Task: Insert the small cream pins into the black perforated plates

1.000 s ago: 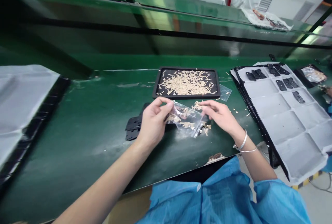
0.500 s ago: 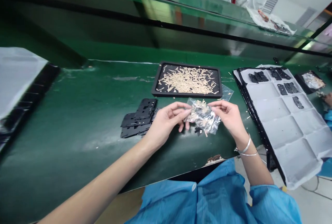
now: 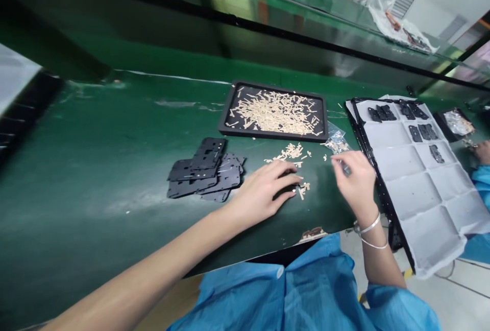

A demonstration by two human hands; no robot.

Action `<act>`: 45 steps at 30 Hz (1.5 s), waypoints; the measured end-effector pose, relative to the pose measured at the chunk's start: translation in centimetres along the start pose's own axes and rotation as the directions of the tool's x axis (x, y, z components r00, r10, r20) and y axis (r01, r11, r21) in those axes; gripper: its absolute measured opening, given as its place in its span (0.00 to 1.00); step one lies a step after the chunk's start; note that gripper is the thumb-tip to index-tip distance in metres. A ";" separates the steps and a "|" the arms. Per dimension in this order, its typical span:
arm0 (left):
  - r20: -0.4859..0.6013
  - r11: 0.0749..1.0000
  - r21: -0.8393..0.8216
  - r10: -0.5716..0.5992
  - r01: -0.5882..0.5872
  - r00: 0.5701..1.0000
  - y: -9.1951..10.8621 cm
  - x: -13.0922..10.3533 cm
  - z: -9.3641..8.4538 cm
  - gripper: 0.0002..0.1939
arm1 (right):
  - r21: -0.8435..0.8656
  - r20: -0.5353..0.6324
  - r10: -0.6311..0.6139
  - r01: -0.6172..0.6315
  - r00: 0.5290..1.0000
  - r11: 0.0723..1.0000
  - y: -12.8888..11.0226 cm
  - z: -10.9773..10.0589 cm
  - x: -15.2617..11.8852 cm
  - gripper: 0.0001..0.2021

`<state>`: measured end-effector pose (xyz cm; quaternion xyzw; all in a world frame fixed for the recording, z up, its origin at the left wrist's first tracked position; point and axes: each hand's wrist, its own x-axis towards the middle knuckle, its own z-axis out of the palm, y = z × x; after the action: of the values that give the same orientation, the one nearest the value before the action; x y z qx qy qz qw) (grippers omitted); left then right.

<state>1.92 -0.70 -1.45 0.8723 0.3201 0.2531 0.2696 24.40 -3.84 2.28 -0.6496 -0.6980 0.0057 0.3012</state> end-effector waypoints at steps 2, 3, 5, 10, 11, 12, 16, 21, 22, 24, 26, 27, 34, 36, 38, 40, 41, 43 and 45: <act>0.054 0.996 0.069 0.048 -0.052 0.997 -0.1 -0.1 0.2 0.08 | 0.113 0.244 -0.045 0.018 0.969 0.993 -1.3 0.6 0.1 0.06; 0.067 0.996 0.073 0.053 -0.058 0.996 -0.2 -0.1 0.1 0.08 | 0.123 0.349 -0.061 0.019 0.935 0.992 -1.9 1.0 0.3 0.05; 0.091 0.998 0.045 0.050 -0.054 0.995 -0.4 -0.1 -0.2 0.08 | 0.058 0.499 -0.058 0.033 0.865 0.998 -3.0 1.7 0.9 0.03; 0.180 0.993 -0.114 -0.004 0.025 0.984 -0.6 0.0 -1.5 0.05 | -0.152 0.681 0.072 0.044 0.728 0.987 -5.1 2.3 2.7 0.02; 0.189 0.985 -0.163 -0.021 0.052 0.982 -0.5 0.0 -1.7 0.04 | -0.157 0.699 0.082 0.041 0.710 0.987 -5.3 2.2 2.9 0.03; 0.185 0.973 -0.215 -0.042 0.083 0.982 -0.4 0.1 -1.8 0.05 | -0.153 0.714 0.084 0.038 0.695 0.987 -5.4 2.2 3.2 0.04; 0.029 0.915 -0.371 -0.159 0.158 0.987 -0.1 0.3 -1.9 0.09 | -0.141 0.739 0.087 0.028 0.668 0.990 -5.2 2.0 3.5 0.04; -0.116 0.900 -0.392 -0.257 0.193 0.959 -0.2 0.5 -1.7 0.07 | -0.155 0.754 0.057 0.093 0.654 0.983 -5.6 1.9 3.1 0.05; -0.116 0.899 -0.389 -0.263 0.200 0.958 -0.2 0.5 -1.6 0.07 | -0.153 0.759 0.047 0.108 0.650 0.982 -5.7 1.8 3.0 0.06; -0.095 0.899 -0.376 -0.278 0.224 0.956 -0.2 0.5 -1.6 0.07 | -0.144 0.757 0.038 0.111 0.652 0.983 -5.7 1.7 2.9 0.06; -0.059 0.898 -0.355 -0.300 0.261 0.952 -0.1 0.4 -1.5 0.07 | -0.114 0.740 0.044 0.061 0.671 0.992 -5.3 1.6 2.8 0.05; -0.035 0.897 -0.342 -0.309 0.279 0.950 0.0 0.4 -1.5 0.06 | -0.071 0.735 0.047 0.007 0.676 0.997 -5.0 1.6 2.8 0.05; 0.054 0.846 -0.423 -0.334 0.324 0.941 0.7 0.8 -1.0 0.08 | 0.515 0.704 0.006 -0.515 0.711 0.686 -4.0 2.8 2.7 0.09; 0.026 0.791 -0.513 -0.373 0.333 0.927 0.7 0.8 -1.0 0.06 | 0.602 0.686 -0.017 -0.554 0.727 0.574 -4.2 3.2 2.9 0.11; 0.012 0.735 -0.595 -0.395 0.324 0.918 0.7 0.7 -1.1 0.05 | 0.658 0.678 -0.041 -0.582 0.734 0.478 -4.5 3.4 3.2 0.11; -0.009 0.696 -0.649 -0.410 0.306 0.912 0.7 0.5 -1.4 0.05 | 0.680 0.684 -0.057 -0.608 0.727 0.410 -4.7 3.6 3.7 0.11; -0.029 0.687 -0.664 -0.417 0.294 0.908 0.7 0.5 -1.5 0.05 | 0.682 0.691 -0.063 -0.620 0.720 0.388 -4.7 3.7 3.9 0.11; -0.065 0.685 -0.676 -0.424 0.273 0.903 0.6 0.4 -1.9 0.05 | 0.677 0.704 -0.071 -0.639 0.707 0.365 -4.8 4.0 4.3 0.12; -0.075 0.680 -0.685 -0.422 0.261 0.904 0.5 0.5 -2.2 0.06 | 0.675 0.711 -0.069 -0.652 0.700 0.347 -4.8 4.3 4.6 0.12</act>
<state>1.12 0.04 0.58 0.6091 0.3961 0.3922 0.5641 18.33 1.23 2.58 -0.4587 -0.4944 0.6556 0.3397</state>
